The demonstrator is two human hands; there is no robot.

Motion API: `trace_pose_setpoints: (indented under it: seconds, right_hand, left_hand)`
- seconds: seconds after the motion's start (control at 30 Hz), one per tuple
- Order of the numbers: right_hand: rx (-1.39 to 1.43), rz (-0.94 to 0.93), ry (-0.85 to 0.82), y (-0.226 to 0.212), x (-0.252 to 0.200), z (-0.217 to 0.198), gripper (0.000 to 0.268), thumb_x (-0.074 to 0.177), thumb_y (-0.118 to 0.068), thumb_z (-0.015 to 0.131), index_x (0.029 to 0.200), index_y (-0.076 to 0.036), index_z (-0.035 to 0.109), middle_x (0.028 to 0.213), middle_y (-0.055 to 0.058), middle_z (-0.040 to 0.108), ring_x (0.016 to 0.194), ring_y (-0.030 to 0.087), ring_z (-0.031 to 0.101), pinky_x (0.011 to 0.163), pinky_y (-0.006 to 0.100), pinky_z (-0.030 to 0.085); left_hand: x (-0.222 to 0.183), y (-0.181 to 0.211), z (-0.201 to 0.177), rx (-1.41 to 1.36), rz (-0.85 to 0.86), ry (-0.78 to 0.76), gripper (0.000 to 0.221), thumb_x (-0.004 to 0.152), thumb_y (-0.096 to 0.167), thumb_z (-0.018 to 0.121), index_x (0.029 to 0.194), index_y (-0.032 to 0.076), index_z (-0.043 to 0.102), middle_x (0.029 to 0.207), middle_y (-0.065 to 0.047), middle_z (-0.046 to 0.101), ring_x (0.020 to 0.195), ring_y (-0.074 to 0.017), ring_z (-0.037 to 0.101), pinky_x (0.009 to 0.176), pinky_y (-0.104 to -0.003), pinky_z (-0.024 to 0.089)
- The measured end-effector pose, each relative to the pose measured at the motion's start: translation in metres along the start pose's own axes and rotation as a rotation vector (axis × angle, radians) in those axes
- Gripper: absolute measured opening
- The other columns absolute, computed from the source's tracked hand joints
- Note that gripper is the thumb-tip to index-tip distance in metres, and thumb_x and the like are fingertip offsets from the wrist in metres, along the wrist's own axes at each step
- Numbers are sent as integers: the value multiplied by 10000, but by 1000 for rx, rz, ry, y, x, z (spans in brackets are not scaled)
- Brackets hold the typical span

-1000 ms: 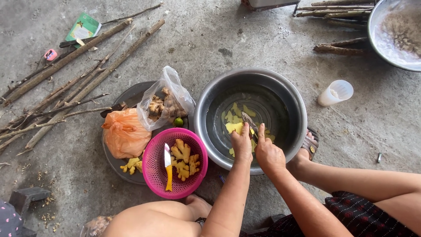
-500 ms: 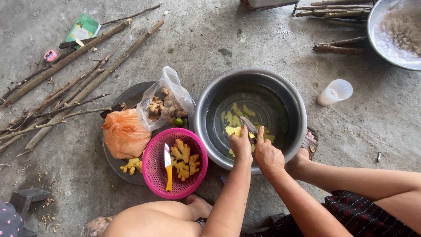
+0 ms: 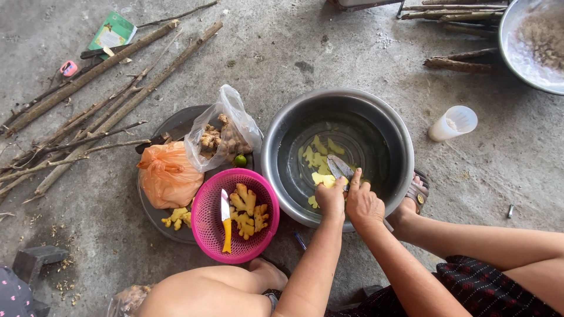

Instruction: Slicing ginger root into thin pieces using a knife and placing them into a bowl of water for preparation.

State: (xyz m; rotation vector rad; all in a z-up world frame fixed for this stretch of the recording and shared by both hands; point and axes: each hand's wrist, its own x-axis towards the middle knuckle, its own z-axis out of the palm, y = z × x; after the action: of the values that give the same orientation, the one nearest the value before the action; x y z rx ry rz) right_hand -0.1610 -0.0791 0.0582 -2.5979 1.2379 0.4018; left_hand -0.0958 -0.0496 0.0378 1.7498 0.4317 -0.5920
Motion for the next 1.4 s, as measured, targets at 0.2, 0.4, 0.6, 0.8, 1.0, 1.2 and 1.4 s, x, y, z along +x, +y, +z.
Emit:
trace_pose_setpoints:
  seconds: [0.2, 0.4, 0.6, 0.8, 1.0, 1.2, 1.4]
  right_hand:
    - [-78, -8, 47, 10, 16, 30, 907, 939, -407, 590, 1658, -93, 134, 1120, 146, 491, 1052, 347, 563, 689, 543, 620]
    - [53, -33, -40, 12, 16, 25, 826, 968, -235, 555, 1669, -131, 132, 1170, 144, 498, 1031, 376, 632, 770, 542, 620]
    - [325, 39, -74, 1, -5, -17, 994, 913, -281, 704, 1675, -300, 66, 1183, 156, 530, 1004, 482, 691, 905, 588, 588]
    - [164, 117, -64, -10, -15, -35, 955, 946, -294, 680, 1680, -342, 72, 1175, 83, 547, 1027, 347, 709, 900, 507, 597]
    - [237, 165, -52, -2, -9, -39, 939, 960, -300, 670, 1685, -302, 73, 1211, 107, 569, 1054, 360, 702, 915, 537, 576]
    - [334, 216, -37, 14, 3, -34, 957, 953, -325, 680, 1682, -319, 60, 1282, 115, 575, 1139, 358, 674, 994, 531, 531]
    - [665, 213, 25, 34, -13, -78, 933, 824, -320, 789, 1621, -292, 303, 1266, 187, 682, 1207, 422, 626, 1032, 572, 481]
  left_hand:
    - [6, -7, 1, -165, -57, -14, 467, 614, 35, 865, 1008, -102, 656, 827, -251, 692, 627, -319, 742, 523, -334, 631]
    - [10, -16, 0, -285, -107, -41, 622, 600, 44, 864, 1161, -79, 624, 1036, -249, 676, 940, -299, 709, 725, -394, 585]
    - [23, -13, -8, -234, -80, 26, 592, 606, 9, 831, 1156, -91, 637, 977, -276, 672, 883, -346, 729, 685, -426, 606]
    - [19, -10, -9, -163, -51, 25, 357, 647, 37, 762, 963, -116, 698, 749, -234, 681, 611, -280, 725, 572, -369, 606]
    - [29, -20, -11, -115, -32, -6, 237, 633, 57, 725, 834, -68, 720, 595, -144, 652, 504, -172, 680, 542, -294, 572]
    - [36, -21, -25, -15, 43, 56, 158, 605, 90, 685, 694, -36, 717, 504, -122, 604, 533, -181, 626, 614, -336, 519]
    - [120, -73, -37, 529, 357, 136, 384, 584, 168, 790, 906, -15, 689, 814, -165, 711, 855, -348, 751, 795, -422, 612]
